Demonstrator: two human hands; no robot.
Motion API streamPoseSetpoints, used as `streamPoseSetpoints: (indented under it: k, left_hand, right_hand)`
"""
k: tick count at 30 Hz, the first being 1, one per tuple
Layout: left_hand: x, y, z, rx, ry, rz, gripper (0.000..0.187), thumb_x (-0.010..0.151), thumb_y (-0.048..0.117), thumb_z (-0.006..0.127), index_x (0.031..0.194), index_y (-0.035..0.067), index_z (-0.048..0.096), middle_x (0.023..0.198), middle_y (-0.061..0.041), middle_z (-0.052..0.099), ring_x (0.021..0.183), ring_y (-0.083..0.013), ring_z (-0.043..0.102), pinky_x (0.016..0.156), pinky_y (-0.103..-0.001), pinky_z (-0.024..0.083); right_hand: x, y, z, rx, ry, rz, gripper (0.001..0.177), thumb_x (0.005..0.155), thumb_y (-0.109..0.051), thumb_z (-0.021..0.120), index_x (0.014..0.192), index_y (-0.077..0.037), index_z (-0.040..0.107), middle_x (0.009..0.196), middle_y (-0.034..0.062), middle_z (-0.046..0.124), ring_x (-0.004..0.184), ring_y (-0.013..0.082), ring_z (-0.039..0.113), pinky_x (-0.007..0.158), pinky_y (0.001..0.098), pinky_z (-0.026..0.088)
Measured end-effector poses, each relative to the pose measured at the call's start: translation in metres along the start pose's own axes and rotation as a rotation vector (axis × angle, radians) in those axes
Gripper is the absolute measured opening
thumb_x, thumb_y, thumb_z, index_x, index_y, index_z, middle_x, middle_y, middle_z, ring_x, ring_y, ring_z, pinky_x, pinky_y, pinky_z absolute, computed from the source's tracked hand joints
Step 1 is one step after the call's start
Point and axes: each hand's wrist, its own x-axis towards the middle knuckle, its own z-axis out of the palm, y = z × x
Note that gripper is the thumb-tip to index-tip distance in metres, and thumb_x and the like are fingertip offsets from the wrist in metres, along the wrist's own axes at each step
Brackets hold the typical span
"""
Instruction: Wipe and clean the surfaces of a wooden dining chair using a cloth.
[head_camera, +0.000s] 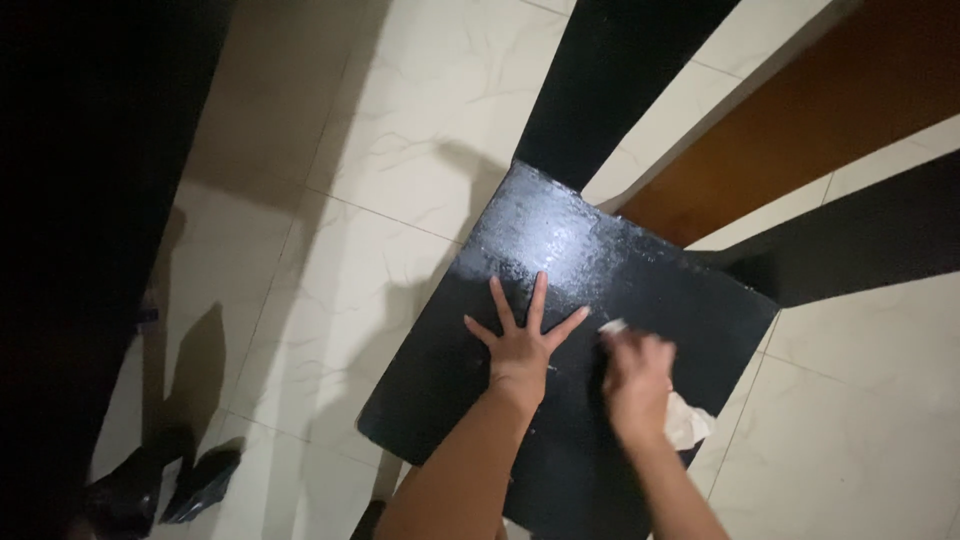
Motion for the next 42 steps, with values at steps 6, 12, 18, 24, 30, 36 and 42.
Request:
streamPoseSetpoints:
  k: [6, 12, 18, 24, 30, 36, 42]
  left_hand:
    - [0.003, -0.005, 0.011, 0.091, 0.069, 0.044, 0.114, 0.088, 0.011, 0.076, 0.157, 0.061, 0.002, 0.166, -0.018, -0.029, 0.142, -0.0717, -0.004, 0.094, -0.09, 0.029]
    - [-0.018, -0.004, -0.046, 0.106, -0.119, 0.108, 0.128, 0.077, 0.017, 0.09, 0.161, 0.056, 0.0, 0.167, -0.022, -0.028, 0.142, -0.0745, -0.005, 0.094, -0.087, 0.034]
    - [0.023, -0.014, -0.014, 0.119, -0.032, 0.144, 0.136, 0.061, 0.03, 0.1, 0.163, 0.049, 0.012, 0.168, -0.018, -0.012, 0.143, -0.0716, 0.007, 0.102, -0.09, 0.027]
    - [0.039, -0.024, -0.042, 0.013, 0.005, 0.103, 0.148, 0.056, 0.038, 0.103, 0.165, 0.04, 0.003, 0.17, -0.017, -0.02, 0.148, -0.0649, -0.008, 0.102, -0.089, 0.024]
    - [0.04, -0.023, -0.035, -0.017, -0.041, 0.088, 0.157, 0.051, 0.037, 0.105, 0.165, 0.041, -0.003, 0.169, -0.02, -0.023, 0.146, -0.0671, -0.012, 0.098, -0.088, 0.03]
    - [0.043, -0.023, -0.027, -0.067, 0.042, 0.087, 0.156, 0.048, 0.032, 0.106, 0.163, 0.044, 0.002, 0.17, -0.019, -0.021, 0.146, -0.0664, -0.012, 0.098, -0.089, 0.028]
    - [0.041, -0.026, -0.046, 0.006, 0.077, 0.117, 0.151, 0.051, 0.033, 0.104, 0.164, 0.039, 0.005, 0.17, -0.023, -0.013, 0.147, -0.0666, -0.002, 0.1, -0.084, 0.03]
  right_hand:
    - [0.077, 0.026, -0.028, -0.034, 0.37, 0.19, 0.043, 0.08, 0.01, 0.071, 0.118, -0.009, 0.074, 0.114, 0.0157, 0.06, 0.108, 0.0364, 0.055, 0.093, 0.0445, 0.049]
    - [0.123, -0.001, -0.076, 0.098, 0.675, 0.139, 0.023, 0.1, 0.003, 0.079, 0.118, -0.009, 0.073, 0.114, 0.0119, 0.06, 0.104, 0.0289, 0.062, 0.087, 0.0368, 0.054]
    - [0.159, -0.006, -0.126, 0.152, 0.872, 0.096, 0.021, 0.103, 0.003, 0.074, 0.122, -0.005, 0.072, 0.119, 0.0128, 0.06, 0.101, 0.0207, 0.067, 0.086, 0.0297, 0.058]
    - [0.203, -0.019, -0.197, 0.099, 0.986, 0.035, 0.021, 0.098, 0.004, 0.079, 0.117, -0.005, 0.074, 0.112, 0.0119, 0.062, 0.096, 0.0216, 0.066, 0.082, 0.0319, 0.057]
    - [0.233, -0.018, -0.228, 0.088, 1.052, -0.102, 0.018, 0.104, 0.008, 0.076, 0.119, -0.002, 0.072, 0.114, 0.0121, 0.06, 0.1, 0.0198, 0.066, 0.087, 0.029, 0.058]
    - [0.219, -0.013, -0.165, -0.006, 0.918, -0.129, 0.02, 0.094, 0.005, 0.077, 0.111, -0.002, 0.07, 0.118, 0.0149, 0.058, 0.11, 0.0308, 0.061, 0.093, 0.0388, 0.055]
    - [0.207, -0.007, -0.158, 0.007, 0.751, -0.05, 0.017, 0.092, 0.004, 0.076, 0.106, -0.001, 0.068, 0.115, 0.0147, 0.059, 0.108, 0.0323, 0.062, 0.093, 0.0393, 0.055]
